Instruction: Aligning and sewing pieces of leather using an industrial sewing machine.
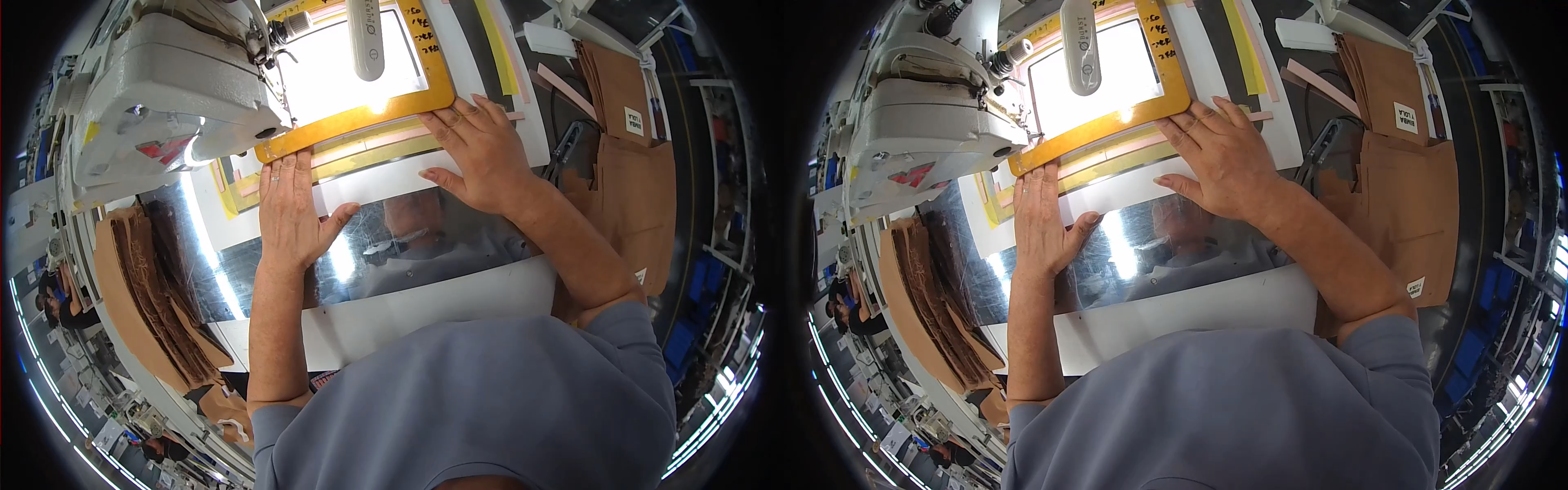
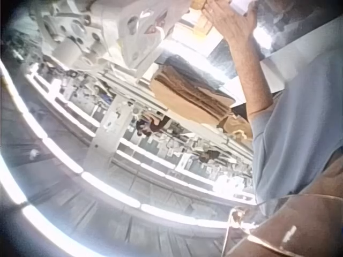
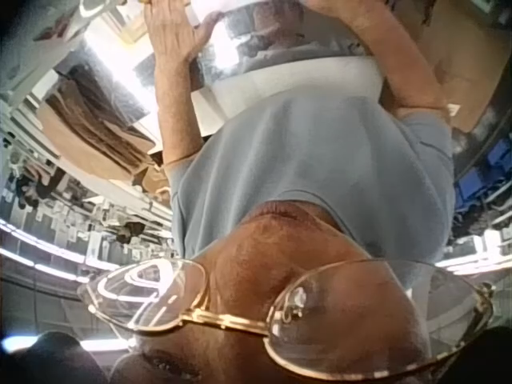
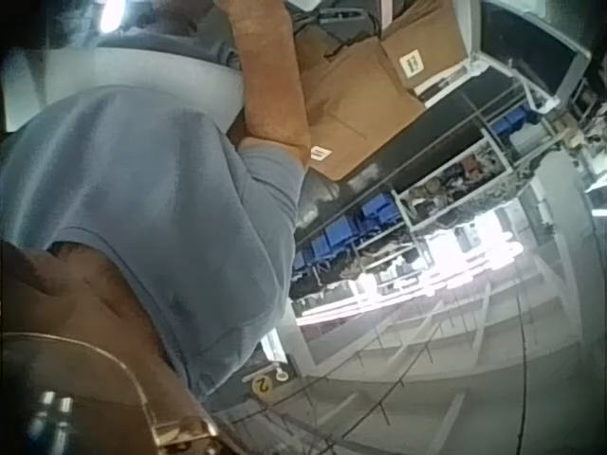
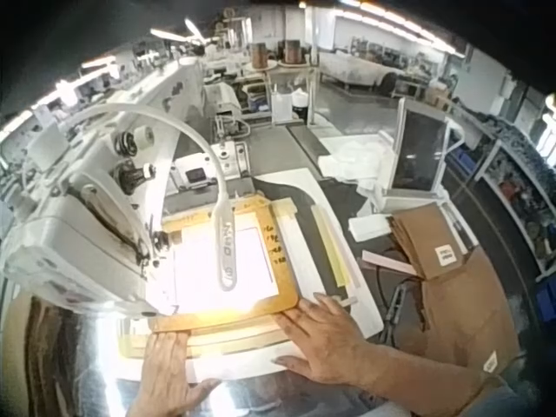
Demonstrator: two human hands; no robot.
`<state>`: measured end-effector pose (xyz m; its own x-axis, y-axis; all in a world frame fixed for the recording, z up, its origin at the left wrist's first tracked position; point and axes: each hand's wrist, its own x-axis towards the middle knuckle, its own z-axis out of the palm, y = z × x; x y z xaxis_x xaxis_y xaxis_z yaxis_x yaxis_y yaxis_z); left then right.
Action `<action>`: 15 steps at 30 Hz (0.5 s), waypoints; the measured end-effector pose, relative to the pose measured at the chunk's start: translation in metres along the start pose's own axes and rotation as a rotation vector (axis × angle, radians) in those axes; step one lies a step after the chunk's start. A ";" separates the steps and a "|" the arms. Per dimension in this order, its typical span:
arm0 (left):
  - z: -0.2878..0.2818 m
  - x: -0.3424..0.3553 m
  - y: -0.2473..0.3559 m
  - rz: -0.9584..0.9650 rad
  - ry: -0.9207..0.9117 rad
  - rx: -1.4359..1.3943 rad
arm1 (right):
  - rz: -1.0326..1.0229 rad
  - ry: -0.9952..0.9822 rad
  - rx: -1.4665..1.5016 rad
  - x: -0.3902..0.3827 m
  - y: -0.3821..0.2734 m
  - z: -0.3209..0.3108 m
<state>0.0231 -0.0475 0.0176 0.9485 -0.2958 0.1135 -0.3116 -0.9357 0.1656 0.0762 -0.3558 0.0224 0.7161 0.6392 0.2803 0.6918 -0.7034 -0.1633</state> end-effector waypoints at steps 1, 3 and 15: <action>-0.001 -0.001 -0.001 -0.024 -0.042 -0.012 | -0.008 0.000 0.001 0.000 0.000 0.001; -0.001 -0.001 -0.003 -0.052 -0.084 -0.025 | -0.019 0.001 0.017 0.001 -0.002 0.002; 0.025 -0.004 -0.033 -0.022 0.055 0.115 | -0.028 0.214 0.158 -0.001 0.002 0.024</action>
<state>0.0312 -0.0207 -0.0124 0.9494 -0.2671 0.1651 -0.2793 -0.9586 0.0553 0.0791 -0.3498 -0.0012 0.6722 0.5653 0.4781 0.7290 -0.6182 -0.2940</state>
